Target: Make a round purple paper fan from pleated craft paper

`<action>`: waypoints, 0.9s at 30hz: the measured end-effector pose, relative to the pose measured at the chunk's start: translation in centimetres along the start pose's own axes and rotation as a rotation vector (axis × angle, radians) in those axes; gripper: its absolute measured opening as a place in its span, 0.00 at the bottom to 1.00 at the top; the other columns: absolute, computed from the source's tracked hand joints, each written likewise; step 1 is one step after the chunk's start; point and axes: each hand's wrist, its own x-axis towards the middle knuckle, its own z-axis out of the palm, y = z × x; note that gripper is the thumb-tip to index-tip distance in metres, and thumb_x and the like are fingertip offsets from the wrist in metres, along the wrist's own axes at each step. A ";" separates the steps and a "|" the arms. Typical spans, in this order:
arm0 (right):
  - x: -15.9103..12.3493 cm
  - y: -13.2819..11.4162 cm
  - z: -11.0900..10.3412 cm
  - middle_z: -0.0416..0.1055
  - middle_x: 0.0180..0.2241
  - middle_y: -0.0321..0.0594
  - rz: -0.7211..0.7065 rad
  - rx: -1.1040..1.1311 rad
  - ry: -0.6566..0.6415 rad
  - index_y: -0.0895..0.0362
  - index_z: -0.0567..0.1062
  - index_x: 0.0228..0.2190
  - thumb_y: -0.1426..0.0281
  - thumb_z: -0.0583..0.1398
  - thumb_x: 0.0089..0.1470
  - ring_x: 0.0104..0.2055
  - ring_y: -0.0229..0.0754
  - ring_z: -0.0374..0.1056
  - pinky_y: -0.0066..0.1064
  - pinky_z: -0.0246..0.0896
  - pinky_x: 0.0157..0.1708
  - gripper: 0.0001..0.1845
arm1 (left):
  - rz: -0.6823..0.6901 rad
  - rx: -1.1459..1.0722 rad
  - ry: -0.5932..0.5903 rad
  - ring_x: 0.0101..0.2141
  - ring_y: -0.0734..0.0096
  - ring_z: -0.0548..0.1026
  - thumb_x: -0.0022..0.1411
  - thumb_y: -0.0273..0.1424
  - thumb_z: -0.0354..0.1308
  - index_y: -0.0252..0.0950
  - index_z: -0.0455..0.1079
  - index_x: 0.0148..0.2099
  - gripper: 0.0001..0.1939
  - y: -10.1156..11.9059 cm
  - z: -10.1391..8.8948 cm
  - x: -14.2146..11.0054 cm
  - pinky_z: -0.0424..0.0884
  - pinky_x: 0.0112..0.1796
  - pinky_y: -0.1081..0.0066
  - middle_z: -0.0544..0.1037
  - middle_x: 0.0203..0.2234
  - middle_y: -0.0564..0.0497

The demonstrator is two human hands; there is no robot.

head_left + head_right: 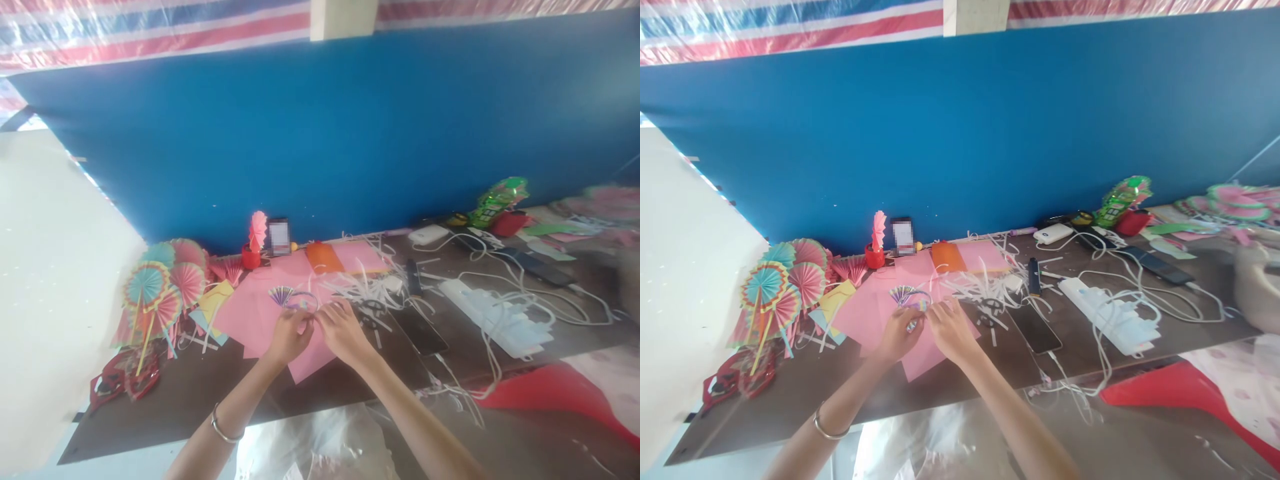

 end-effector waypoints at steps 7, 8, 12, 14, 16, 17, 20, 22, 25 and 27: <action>-1.4 0.2 -0.6 0.70 0.29 0.37 0.037 -0.088 0.246 0.56 0.70 0.31 0.81 0.52 0.55 0.35 0.38 0.66 0.37 0.48 0.49 0.10 | -0.323 -0.492 -0.060 0.28 0.70 0.73 0.56 0.29 0.51 0.35 0.69 0.29 0.08 0.9 0.1 0.6 0.67 0.29 0.72 0.76 0.25 0.50; -1.7 0.6 -0.8 0.70 0.29 0.37 0.114 -0.075 0.358 0.55 0.69 0.32 0.79 0.53 0.55 0.36 0.39 0.66 0.37 0.50 0.48 0.09 | -0.349 -0.530 -0.053 0.28 0.70 0.74 0.58 0.31 0.50 0.35 0.70 0.30 0.09 0.9 0.3 1.0 0.68 0.29 0.72 0.77 0.25 0.49; -3.1 2.1 -1.8 0.68 0.32 0.42 0.527 -0.047 0.715 0.56 0.69 0.30 0.73 0.57 0.54 0.40 0.46 0.65 0.41 0.56 0.43 0.01 | -0.213 -0.420 -0.042 0.34 0.67 0.74 0.62 0.37 0.47 0.36 0.70 0.37 0.14 0.5 2.3 4.2 0.69 0.37 0.67 0.77 0.31 0.47; -3.9 2.3 -2.2 0.67 0.38 0.45 0.609 -0.056 0.719 0.56 0.71 0.29 0.69 0.59 0.52 0.44 0.49 0.63 0.44 0.56 0.44 0.03 | -0.011 -0.259 -0.101 0.41 0.65 0.72 0.63 0.38 0.46 0.37 0.71 0.41 0.15 -0.1 3.8 6.5 0.66 0.45 0.64 0.76 0.37 0.46; -4.8 2.3 -2.5 0.65 0.42 0.46 0.627 -0.068 0.685 0.55 0.72 0.28 0.67 0.60 0.51 0.47 0.50 0.61 0.46 0.54 0.47 0.04 | 0.143 -0.061 -0.245 0.51 0.62 0.65 0.60 0.41 0.50 0.38 0.70 0.45 0.16 -0.8 4.8 8.4 0.58 0.52 0.60 0.73 0.45 0.46; -5.4 2.3 -2.7 0.65 0.43 0.46 0.628 -0.072 0.665 0.55 0.73 0.28 0.68 0.61 0.51 0.47 0.50 0.61 0.47 0.53 0.48 0.04 | 0.116 0.041 -0.258 0.54 0.59 0.62 0.59 0.42 0.51 0.39 0.68 0.49 0.19 -1.2 4.9 9.1 0.55 0.54 0.58 0.70 0.49 0.45; -7.3 2.7 -3.1 0.66 0.43 0.46 0.644 -0.085 0.629 0.55 0.73 0.30 0.67 0.61 0.51 0.47 0.50 0.62 0.47 0.53 0.48 0.04 | -0.137 0.275 -0.204 0.50 0.61 0.66 0.63 0.41 0.44 0.37 0.64 0.52 0.21 -2.9 3.6 9.3 0.59 0.50 0.62 0.71 0.47 0.43; -8.5 3.1 -3.2 0.68 0.39 0.45 0.658 -0.052 0.620 0.55 0.73 0.31 0.67 0.60 0.51 0.43 0.48 0.64 0.46 0.55 0.46 0.04 | -0.382 0.453 -0.123 0.47 0.55 0.68 0.60 0.40 0.48 0.31 0.63 0.52 0.23 -4.3 2.2 8.1 0.62 0.46 0.61 0.72 0.44 0.37; -9.2 3.3 -2.7 0.70 0.33 0.43 0.693 0.133 0.574 0.55 0.73 0.31 0.68 0.60 0.51 0.37 0.46 0.66 0.42 0.60 0.41 0.04 | -0.611 0.498 -0.187 0.42 0.52 0.71 0.56 0.40 0.54 0.28 0.58 0.55 0.28 -6.5 1.0 5.6 0.64 0.41 0.61 0.72 0.39 0.35; -8.8 3.1 -1.9 0.70 0.30 0.41 0.729 0.339 0.513 0.54 0.73 0.31 0.68 0.59 0.52 0.35 0.45 0.67 0.40 0.63 0.38 0.04 | -0.616 0.420 -0.162 0.41 0.54 0.72 0.53 0.35 0.57 0.31 0.59 0.53 0.26 -7.8 1.2 4.1 0.64 0.39 0.63 0.71 0.40 0.36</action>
